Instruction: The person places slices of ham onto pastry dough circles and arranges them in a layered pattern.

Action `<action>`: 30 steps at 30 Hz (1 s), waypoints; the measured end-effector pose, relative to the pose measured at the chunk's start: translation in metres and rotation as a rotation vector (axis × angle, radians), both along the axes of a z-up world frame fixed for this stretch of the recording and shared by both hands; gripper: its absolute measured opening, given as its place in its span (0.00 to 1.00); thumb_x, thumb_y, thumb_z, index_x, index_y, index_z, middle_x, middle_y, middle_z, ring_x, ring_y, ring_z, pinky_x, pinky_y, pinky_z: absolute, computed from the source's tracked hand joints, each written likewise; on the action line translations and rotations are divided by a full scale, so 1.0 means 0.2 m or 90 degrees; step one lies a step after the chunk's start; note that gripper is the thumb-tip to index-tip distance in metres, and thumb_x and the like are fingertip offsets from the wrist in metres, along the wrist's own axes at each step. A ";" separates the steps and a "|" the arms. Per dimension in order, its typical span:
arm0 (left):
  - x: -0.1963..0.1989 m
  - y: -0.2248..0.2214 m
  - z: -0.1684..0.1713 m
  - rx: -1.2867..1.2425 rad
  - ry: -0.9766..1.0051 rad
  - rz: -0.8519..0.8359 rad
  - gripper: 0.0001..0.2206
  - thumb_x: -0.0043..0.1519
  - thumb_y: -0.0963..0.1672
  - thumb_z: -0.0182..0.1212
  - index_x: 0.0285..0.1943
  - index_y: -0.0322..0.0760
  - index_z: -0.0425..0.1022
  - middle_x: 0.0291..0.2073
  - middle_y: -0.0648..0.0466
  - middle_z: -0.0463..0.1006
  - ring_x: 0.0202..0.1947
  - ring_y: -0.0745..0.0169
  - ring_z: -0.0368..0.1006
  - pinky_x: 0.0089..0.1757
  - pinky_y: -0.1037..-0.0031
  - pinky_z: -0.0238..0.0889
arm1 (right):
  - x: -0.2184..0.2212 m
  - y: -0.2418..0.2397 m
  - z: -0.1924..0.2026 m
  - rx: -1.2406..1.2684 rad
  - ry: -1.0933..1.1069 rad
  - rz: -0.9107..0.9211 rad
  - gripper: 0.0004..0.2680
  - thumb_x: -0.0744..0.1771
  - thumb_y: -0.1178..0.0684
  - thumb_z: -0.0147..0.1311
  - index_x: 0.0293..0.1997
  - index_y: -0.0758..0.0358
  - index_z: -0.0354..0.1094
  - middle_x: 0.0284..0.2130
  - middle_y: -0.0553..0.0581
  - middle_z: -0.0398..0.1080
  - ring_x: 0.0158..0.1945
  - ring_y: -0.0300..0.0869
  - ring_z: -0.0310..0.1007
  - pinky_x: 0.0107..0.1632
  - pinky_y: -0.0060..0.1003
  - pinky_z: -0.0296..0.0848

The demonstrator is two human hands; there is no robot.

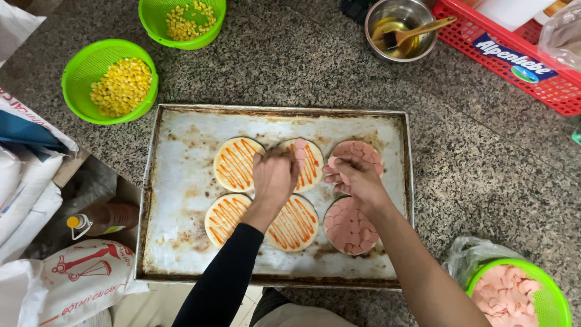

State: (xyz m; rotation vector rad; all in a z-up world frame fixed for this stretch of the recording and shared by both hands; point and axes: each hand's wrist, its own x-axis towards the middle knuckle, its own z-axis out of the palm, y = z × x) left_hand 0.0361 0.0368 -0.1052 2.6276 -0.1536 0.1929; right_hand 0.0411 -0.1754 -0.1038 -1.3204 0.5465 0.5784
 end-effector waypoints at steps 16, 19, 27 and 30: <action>-0.01 -0.01 0.12 -0.084 -0.020 -0.018 0.09 0.61 0.45 0.65 0.35 0.33 0.81 0.32 0.43 0.79 0.35 0.46 0.76 0.41 0.57 0.63 | -0.03 0.06 0.04 -0.001 -0.018 0.083 0.10 0.69 0.55 0.49 0.56 0.63 0.69 0.44 0.57 0.79 0.43 0.42 0.79 0.40 0.34 0.74; -0.05 0.01 0.18 -0.261 0.046 -0.050 0.07 0.62 0.44 0.64 0.38 0.33 0.81 0.29 0.45 0.79 0.30 0.46 0.75 0.39 0.59 0.67 | -0.04 0.09 0.03 0.041 -0.072 0.129 0.10 0.69 0.57 0.50 0.55 0.66 0.68 0.44 0.58 0.78 0.43 0.44 0.80 0.38 0.34 0.74; -0.10 0.10 0.20 -0.291 0.104 0.041 0.08 0.58 0.44 0.67 0.35 0.31 0.79 0.28 0.43 0.79 0.26 0.45 0.76 0.33 0.62 0.68 | -0.07 0.10 0.05 0.051 -0.100 0.137 0.12 0.68 0.60 0.52 0.57 0.65 0.66 0.51 0.58 0.74 0.52 0.42 0.77 0.51 0.34 0.75; -0.11 0.14 0.14 -0.227 0.117 0.095 0.08 0.59 0.44 0.67 0.34 0.33 0.80 0.28 0.43 0.80 0.28 0.44 0.77 0.35 0.60 0.69 | -0.08 0.06 0.04 0.096 -0.102 0.065 0.11 0.69 0.60 0.47 0.58 0.68 0.63 0.53 0.59 0.72 0.57 0.44 0.75 0.62 0.38 0.74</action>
